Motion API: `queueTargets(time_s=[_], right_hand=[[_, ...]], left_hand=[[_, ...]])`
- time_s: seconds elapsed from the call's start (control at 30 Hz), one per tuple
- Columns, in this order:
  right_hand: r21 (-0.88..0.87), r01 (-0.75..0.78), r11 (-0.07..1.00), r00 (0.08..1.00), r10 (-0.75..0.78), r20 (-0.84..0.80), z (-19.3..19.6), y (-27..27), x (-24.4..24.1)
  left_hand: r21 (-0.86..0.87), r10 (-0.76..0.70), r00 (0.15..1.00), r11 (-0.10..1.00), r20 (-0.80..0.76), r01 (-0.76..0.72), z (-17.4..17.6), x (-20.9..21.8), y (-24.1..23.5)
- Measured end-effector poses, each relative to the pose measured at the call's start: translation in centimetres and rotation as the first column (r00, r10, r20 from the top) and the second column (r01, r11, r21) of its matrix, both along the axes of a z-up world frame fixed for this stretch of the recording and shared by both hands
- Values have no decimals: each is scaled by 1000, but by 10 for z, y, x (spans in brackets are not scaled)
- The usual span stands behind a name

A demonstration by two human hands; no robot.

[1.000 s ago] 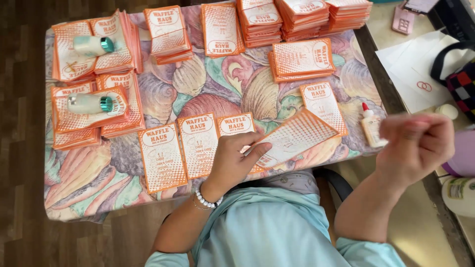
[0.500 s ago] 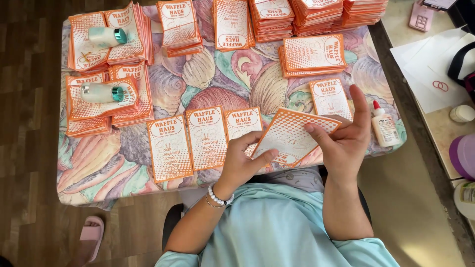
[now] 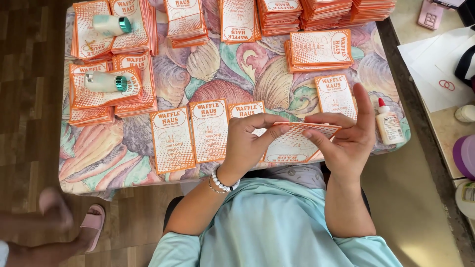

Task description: Applying glue to the edges of paper bags and folding them to complete the assembly.

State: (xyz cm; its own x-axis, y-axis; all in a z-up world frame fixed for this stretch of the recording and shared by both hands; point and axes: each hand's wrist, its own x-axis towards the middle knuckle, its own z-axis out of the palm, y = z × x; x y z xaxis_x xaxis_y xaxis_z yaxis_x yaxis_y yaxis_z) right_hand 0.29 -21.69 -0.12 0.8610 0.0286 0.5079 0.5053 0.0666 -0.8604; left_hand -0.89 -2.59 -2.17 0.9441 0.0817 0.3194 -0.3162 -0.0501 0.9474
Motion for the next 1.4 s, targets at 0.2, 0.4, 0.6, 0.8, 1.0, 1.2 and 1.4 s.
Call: queueTargets(time_s=[0.2,0.4,0.6,0.8,1.0,1.2,1.4], right_hand=[[-7,34,999,999,-34,34,-29,-13,8],[14,10,1000,997,-11,78,-23,-3,5],[50,-40,998,996,36,80,-25,2,7],[28,-59,998,996,57,61,-30,-3,13],[-477,82,875,953,71,294,4,-15,12],[-692,211,690,816,265,513,-2,19,16],[-677,195,709,804,280,525,1,24,19]], left_hand=[[-97,-44,998,994,33,47,2,-6,7],[-6,59,987,998,148,-59,-5,-9,9],[41,158,969,985,191,-169,-2,-12,7],[2,177,944,983,280,-185,-1,-14,12],[146,224,864,937,451,-318,0,-18,12],[243,209,822,891,529,-383,3,-21,5],[223,221,821,896,527,-384,3,-23,15]])
